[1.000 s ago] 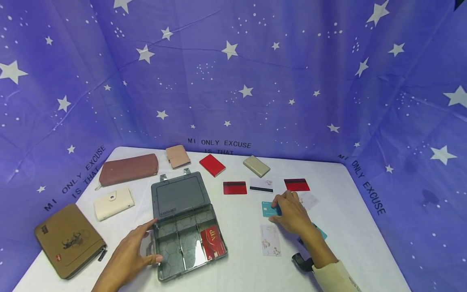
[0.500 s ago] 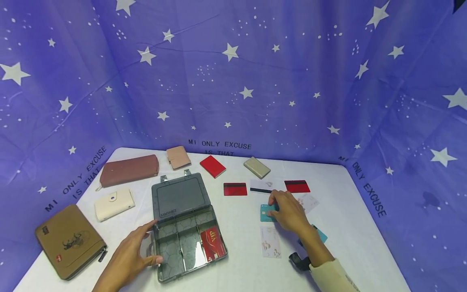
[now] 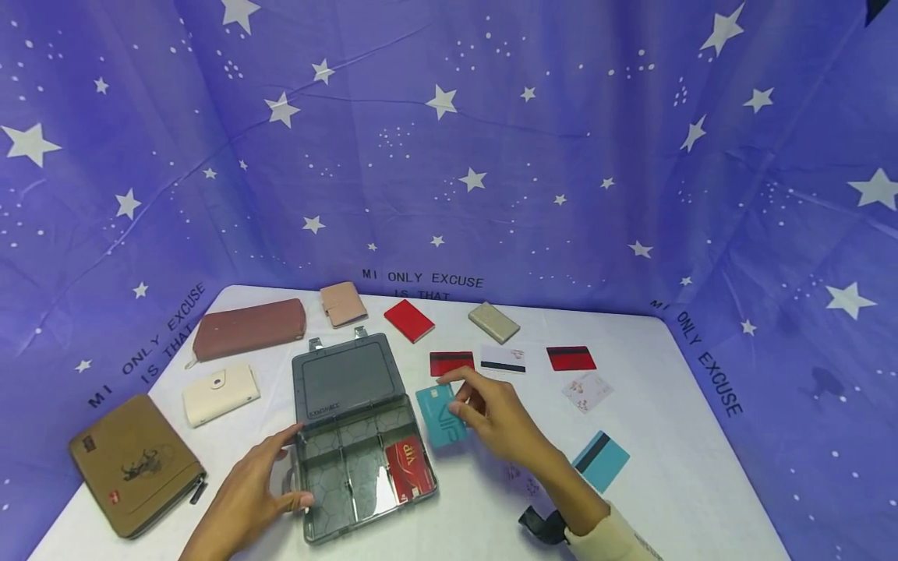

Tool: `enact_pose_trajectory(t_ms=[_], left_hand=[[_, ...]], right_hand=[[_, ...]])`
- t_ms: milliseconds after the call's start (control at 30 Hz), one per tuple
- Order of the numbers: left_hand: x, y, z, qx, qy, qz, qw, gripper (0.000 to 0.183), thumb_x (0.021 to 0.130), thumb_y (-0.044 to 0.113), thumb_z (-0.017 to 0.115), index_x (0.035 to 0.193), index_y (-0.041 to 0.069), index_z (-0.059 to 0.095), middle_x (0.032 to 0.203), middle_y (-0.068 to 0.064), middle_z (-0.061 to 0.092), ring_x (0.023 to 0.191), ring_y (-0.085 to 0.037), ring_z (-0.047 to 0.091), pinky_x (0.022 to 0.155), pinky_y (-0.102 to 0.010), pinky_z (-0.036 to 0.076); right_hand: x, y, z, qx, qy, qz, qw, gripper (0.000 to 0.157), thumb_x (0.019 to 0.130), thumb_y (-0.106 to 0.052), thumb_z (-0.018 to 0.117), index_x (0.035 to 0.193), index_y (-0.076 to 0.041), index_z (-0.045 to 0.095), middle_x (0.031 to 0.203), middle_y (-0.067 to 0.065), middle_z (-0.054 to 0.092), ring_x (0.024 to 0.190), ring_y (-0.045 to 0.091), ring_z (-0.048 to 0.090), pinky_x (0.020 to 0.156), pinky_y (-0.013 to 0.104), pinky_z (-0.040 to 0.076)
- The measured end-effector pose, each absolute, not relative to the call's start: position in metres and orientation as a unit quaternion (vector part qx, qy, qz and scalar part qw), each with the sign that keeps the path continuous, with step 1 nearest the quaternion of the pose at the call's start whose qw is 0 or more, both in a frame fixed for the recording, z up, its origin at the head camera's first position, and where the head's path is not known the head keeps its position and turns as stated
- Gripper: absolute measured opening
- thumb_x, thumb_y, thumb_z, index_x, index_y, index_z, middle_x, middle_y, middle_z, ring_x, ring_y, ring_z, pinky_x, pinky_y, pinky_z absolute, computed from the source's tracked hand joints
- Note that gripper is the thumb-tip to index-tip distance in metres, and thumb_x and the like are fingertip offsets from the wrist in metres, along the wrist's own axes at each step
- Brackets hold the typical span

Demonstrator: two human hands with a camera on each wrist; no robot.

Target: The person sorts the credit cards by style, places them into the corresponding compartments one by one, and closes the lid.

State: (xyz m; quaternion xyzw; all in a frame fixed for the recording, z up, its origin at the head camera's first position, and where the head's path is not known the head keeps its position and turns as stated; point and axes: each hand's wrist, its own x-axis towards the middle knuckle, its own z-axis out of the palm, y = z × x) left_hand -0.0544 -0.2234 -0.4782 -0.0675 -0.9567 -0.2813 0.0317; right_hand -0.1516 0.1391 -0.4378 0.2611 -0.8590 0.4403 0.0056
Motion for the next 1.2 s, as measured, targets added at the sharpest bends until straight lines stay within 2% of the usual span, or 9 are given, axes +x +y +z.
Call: enact_pose_trajectory(t_ms=[167, 333, 467, 533, 700, 800, 933, 1067, 1200], left_hand=[[-0.054, -0.222, -0.478, -0.063, -0.956, -0.284, 0.027, 0.101, 0.062, 0.036, 0.091, 0.148, 0.013, 0.044, 0.133, -0.016, 0.062, 0.111, -0.035, 0.064, 0.091, -0.060, 0.052], [-0.054, -0.222, -0.479, -0.060, -0.957, -0.285, 0.022, 0.101, 0.063, 0.035, 0.091, 0.148, 0.013, 0.043, 0.134, -0.017, 0.061, 0.111, -0.035, 0.064, 0.091, -0.060, 0.052], [-0.054, -0.222, -0.480, -0.059, -0.956, -0.286, 0.021, 0.101, 0.063, 0.036, 0.091, 0.149, 0.014, 0.043, 0.134, -0.016, 0.061, 0.112, -0.034, 0.064, 0.091, -0.060, 0.052], [-0.054, -0.222, -0.480, -0.058, -0.956, -0.287, 0.020, 0.101, 0.063, 0.037, 0.091, 0.149, 0.014, 0.043, 0.134, -0.016, 0.061, 0.112, -0.034, 0.064, 0.091, -0.060, 0.052], [-0.054, -0.222, -0.479, -0.058, -0.957, -0.285, 0.019, 0.101, 0.064, 0.037, 0.090, 0.149, 0.014, 0.042, 0.134, -0.016, 0.061, 0.112, -0.035, 0.064, 0.091, -0.060, 0.052], [-0.054, -0.222, -0.478, -0.058, -0.957, -0.283, 0.020, 0.101, 0.063, 0.036, 0.091, 0.149, 0.014, 0.042, 0.133, -0.016, 0.062, 0.112, -0.035, 0.064, 0.091, -0.060, 0.052], [-0.053, -0.222, -0.475, -0.056, -0.958, -0.281, 0.019, 0.101, 0.063, 0.038, 0.090, 0.149, 0.012, 0.042, 0.132, -0.016, 0.062, 0.112, -0.035, 0.063, 0.092, -0.060, 0.051], [-0.053, -0.222, -0.476, -0.054, -0.957, -0.286, 0.014, 0.101, 0.064, 0.038, 0.090, 0.148, 0.012, 0.042, 0.132, -0.017, 0.062, 0.113, -0.036, 0.063, 0.092, -0.061, 0.051], [-0.053, -0.221, -0.476, -0.051, -0.956, -0.289, 0.010, 0.101, 0.064, 0.038, 0.090, 0.148, 0.012, 0.042, 0.132, -0.018, 0.062, 0.113, -0.037, 0.063, 0.091, -0.061, 0.052]], right_hand=[[-0.140, 0.106, -0.435, 0.279, -0.827, 0.486, -0.042, 0.037, 0.087, -0.017, 0.076, 0.121, -0.027, 0.064, 0.078, -0.010, 0.069, 0.061, 0.012, 0.059, 0.056, 0.024, 0.053], [-0.133, 0.077, -0.446, 0.307, -0.821, 0.477, -0.064, 0.038, 0.085, -0.019, 0.078, 0.121, -0.023, 0.065, 0.076, -0.011, 0.070, 0.059, 0.005, 0.059, 0.055, 0.021, 0.053], [-0.128, 0.059, -0.459, 0.322, -0.832, 0.449, -0.051, 0.037, 0.085, -0.019, 0.079, 0.119, -0.021, 0.065, 0.075, -0.014, 0.068, 0.056, -0.002, 0.054, 0.051, 0.016, 0.050], [-0.125, 0.051, -0.464, 0.330, -0.844, 0.422, -0.033, 0.037, 0.085, -0.020, 0.079, 0.119, -0.021, 0.065, 0.075, -0.017, 0.067, 0.057, -0.005, 0.052, 0.055, 0.014, 0.048], [-0.119, 0.039, -0.471, 0.354, -0.878, 0.322, 0.020, 0.037, 0.084, -0.026, 0.081, 0.118, -0.023, 0.067, 0.078, -0.019, 0.065, 0.071, -0.007, 0.048, 0.061, 0.010, 0.041], [-0.117, 0.038, -0.473, 0.362, -0.898, 0.245, 0.057, 0.033, 0.083, -0.032, 0.082, 0.113, -0.025, 0.071, 0.090, -0.015, 0.065, 0.080, 0.000, 0.045, 0.061, 0.011, 0.040], [-0.116, 0.040, -0.477, 0.386, -0.908, 0.136, 0.084, 0.020, 0.089, -0.041, 0.074, 0.106, -0.030, 0.077, 0.121, -0.002, 0.062, 0.105, 0.011, 0.048, 0.075, 0.022, 0.045], [-0.115, 0.045, -0.480, 0.403, -0.906, 0.112, 0.060, 0.024, 0.095, -0.047, 0.063, 0.107, -0.031, 0.077, 0.146, 0.008, 0.051, 0.128, 0.021, 0.043, 0.086, 0.032, 0.045], [-0.117, 0.054, -0.478, 0.387, -0.905, 0.178, 0.017, 0.030, 0.094, -0.052, 0.063, 0.114, -0.032, 0.074, 0.152, 0.005, 0.046, 0.134, 0.020, 0.040, 0.101, 0.041, 0.047]])
